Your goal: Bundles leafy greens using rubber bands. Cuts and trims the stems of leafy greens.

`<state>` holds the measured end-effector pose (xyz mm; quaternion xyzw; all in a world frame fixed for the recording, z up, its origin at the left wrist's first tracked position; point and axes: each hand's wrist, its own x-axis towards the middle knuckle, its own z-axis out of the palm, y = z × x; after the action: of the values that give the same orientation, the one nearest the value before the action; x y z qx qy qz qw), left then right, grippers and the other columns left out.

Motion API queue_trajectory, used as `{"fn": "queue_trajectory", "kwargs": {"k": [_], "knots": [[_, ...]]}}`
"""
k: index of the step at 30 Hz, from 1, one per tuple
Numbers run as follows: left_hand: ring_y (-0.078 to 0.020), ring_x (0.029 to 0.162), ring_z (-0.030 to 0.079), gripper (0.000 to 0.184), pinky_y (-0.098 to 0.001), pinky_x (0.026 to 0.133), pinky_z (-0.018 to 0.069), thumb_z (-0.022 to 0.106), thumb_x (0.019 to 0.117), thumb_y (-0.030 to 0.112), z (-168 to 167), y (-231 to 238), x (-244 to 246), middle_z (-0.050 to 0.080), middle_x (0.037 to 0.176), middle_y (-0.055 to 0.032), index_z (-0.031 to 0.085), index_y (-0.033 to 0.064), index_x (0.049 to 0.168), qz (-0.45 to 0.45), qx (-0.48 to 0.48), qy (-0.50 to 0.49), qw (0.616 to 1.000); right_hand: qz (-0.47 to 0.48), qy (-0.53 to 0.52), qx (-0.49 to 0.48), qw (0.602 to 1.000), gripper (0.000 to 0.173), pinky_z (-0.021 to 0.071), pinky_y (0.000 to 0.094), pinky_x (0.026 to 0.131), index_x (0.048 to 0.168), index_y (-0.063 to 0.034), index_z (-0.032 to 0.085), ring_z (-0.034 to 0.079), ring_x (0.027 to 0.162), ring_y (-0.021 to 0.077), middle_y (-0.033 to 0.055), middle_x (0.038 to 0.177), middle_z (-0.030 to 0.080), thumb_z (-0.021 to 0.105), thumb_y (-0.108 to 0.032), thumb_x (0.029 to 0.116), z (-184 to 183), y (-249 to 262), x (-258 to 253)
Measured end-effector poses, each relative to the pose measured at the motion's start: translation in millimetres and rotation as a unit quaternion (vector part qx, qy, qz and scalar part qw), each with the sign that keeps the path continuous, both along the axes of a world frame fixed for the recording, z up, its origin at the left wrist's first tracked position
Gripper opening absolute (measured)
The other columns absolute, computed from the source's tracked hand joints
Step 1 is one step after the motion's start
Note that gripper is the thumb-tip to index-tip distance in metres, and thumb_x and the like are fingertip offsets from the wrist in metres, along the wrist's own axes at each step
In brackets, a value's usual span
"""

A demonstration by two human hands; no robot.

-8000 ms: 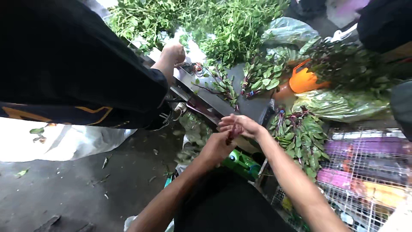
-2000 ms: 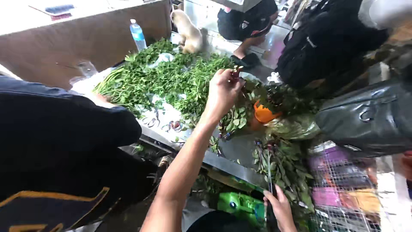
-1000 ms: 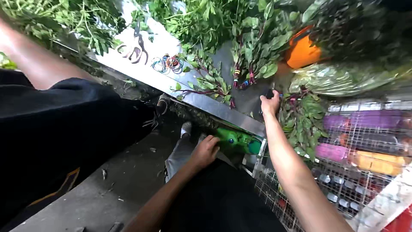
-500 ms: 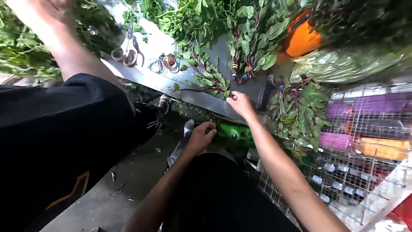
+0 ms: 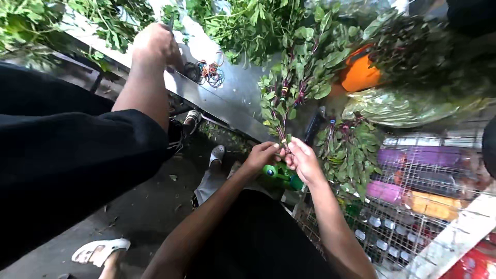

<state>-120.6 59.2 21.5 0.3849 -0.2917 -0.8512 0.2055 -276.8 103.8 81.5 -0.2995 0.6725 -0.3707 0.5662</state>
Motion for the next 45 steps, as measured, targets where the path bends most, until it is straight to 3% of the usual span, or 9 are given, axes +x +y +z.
{"fn": "queue_trajectory", "kwargs": {"k": [6, 13, 18, 22, 27, 31, 34, 37, 45], "knots": [[-0.0153, 0.077, 0.068, 0.017, -0.0324, 0.077, 0.0598, 0.052, 0.1035, 0.003, -2, 23, -3, 0.069, 0.091, -0.0096, 0.059, -0.0043, 0.117, 0.115, 0.019, 0.012, 0.993, 0.046, -0.054, -0.037, 0.997, 0.039, 0.0487, 0.0217, 0.055, 0.143, 0.0037, 0.045, 0.058, 0.063, 0.0079, 0.0084, 0.099, 0.069, 0.038, -0.014, 0.1079, -20, 35, -3], [-0.0161, 0.089, 0.066, 0.028, -0.0363, 0.082, 0.0580, 0.048, 0.1057, 0.007, -9, 36, 14, 0.066, 0.109, -0.0077, 0.057, 0.0041, 0.132, 0.210, -0.001, -0.024, 0.977, 0.073, -0.139, -0.030, 0.987, 0.038, 0.0496, 0.0193, 0.054, 0.142, 0.0007, 0.046, 0.058, 0.062, 0.0053, 0.0064, 0.098, 0.069, 0.034, -0.012, 0.1075, -23, 80, -22], [-0.0176, 0.100, 0.067, 0.039, -0.0391, 0.092, 0.0573, 0.050, 0.1013, 0.018, 10, 27, 32, 0.066, 0.117, -0.0086, 0.053, 0.0048, 0.138, 0.113, -0.050, 0.074, 0.990, 0.092, -0.159, -0.011, 0.983, 0.039, 0.0463, 0.0180, 0.052, 0.137, -0.0033, 0.054, 0.056, 0.060, 0.0040, 0.0028, 0.091, 0.069, 0.034, -0.013, 0.1050, -13, 100, -31], [-0.0103, 0.092, 0.069, 0.051, -0.0314, 0.083, 0.0602, 0.067, 0.0916, 0.039, 25, 15, 36, 0.071, 0.105, -0.0003, 0.053, 0.0124, 0.132, 0.017, -0.031, 0.075, 0.997, 0.100, -0.134, 0.039, 0.985, 0.039, 0.0426, 0.0155, 0.048, 0.124, -0.0088, 0.063, 0.054, 0.056, 0.0007, -0.0041, 0.079, 0.067, 0.034, -0.014, 0.0986, 6, 101, -25], [-0.0220, 0.092, 0.072, 0.051, -0.0397, 0.082, 0.0617, 0.076, 0.0862, 0.037, 29, 13, 33, 0.073, 0.106, -0.0115, 0.059, 0.0093, 0.126, 0.044, 0.005, 0.160, 0.986, 0.160, -0.076, 0.071, 0.982, 0.039, 0.0379, 0.0178, 0.046, 0.126, -0.0093, 0.063, 0.047, 0.052, 0.0016, -0.0056, 0.074, 0.061, 0.037, -0.020, 0.0996, 10, 94, -15], [-0.0222, 0.080, 0.071, 0.034, -0.0408, 0.079, 0.0616, 0.065, 0.0934, 0.006, 31, 13, 34, 0.071, 0.091, -0.0116, 0.057, 0.0060, 0.127, 0.085, 0.041, 0.156, 0.983, 0.189, 0.039, 0.073, 0.978, 0.041, 0.0582, 0.0286, 0.070, 0.137, -0.0032, 0.058, 0.068, 0.079, 0.0107, 0.0044, 0.104, 0.072, 0.042, -0.024, 0.1055, 9, 87, -17], [-0.0182, 0.073, 0.067, 0.034, -0.0375, 0.074, 0.0611, 0.056, 0.1001, 0.008, 31, 9, 41, 0.067, 0.087, -0.0085, 0.056, 0.0077, 0.134, 0.103, 0.038, 0.119, 0.987, 0.083, 0.202, 0.046, 0.975, 0.036, 0.0576, 0.0417, 0.092, 0.136, -0.0017, 0.061, 0.069, 0.107, 0.0237, 0.0160, 0.128, 0.066, 0.048, -0.019, 0.1066, -5, 65, -39], [-0.0161, 0.072, 0.067, 0.032, -0.0341, 0.071, 0.0603, 0.054, 0.1030, 0.014, 35, 2, 48, 0.066, 0.088, -0.0069, 0.057, 0.0096, 0.134, 0.107, 0.040, 0.078, 0.990, 0.004, 0.332, 0.034, 0.943, 0.031, 0.0534, 0.0481, 0.099, 0.133, -0.0029, 0.063, 0.066, 0.115, 0.0306, 0.0199, 0.132, 0.063, 0.052, -0.013, 0.1060, -22, 30, -60], [-0.0190, 0.071, 0.068, 0.032, -0.0361, 0.068, 0.0607, 0.057, 0.1011, 0.016, 36, -8, 57, 0.069, 0.092, -0.0108, 0.059, 0.0091, 0.132, 0.155, 0.056, 0.041, 0.985, 0.053, 0.345, -0.013, 0.937, 0.022, 0.0552, 0.0453, 0.095, 0.118, -0.0059, 0.072, 0.068, 0.108, 0.0243, 0.0136, 0.122, 0.069, 0.056, -0.012, 0.1032, -6, 10, -54]]}}
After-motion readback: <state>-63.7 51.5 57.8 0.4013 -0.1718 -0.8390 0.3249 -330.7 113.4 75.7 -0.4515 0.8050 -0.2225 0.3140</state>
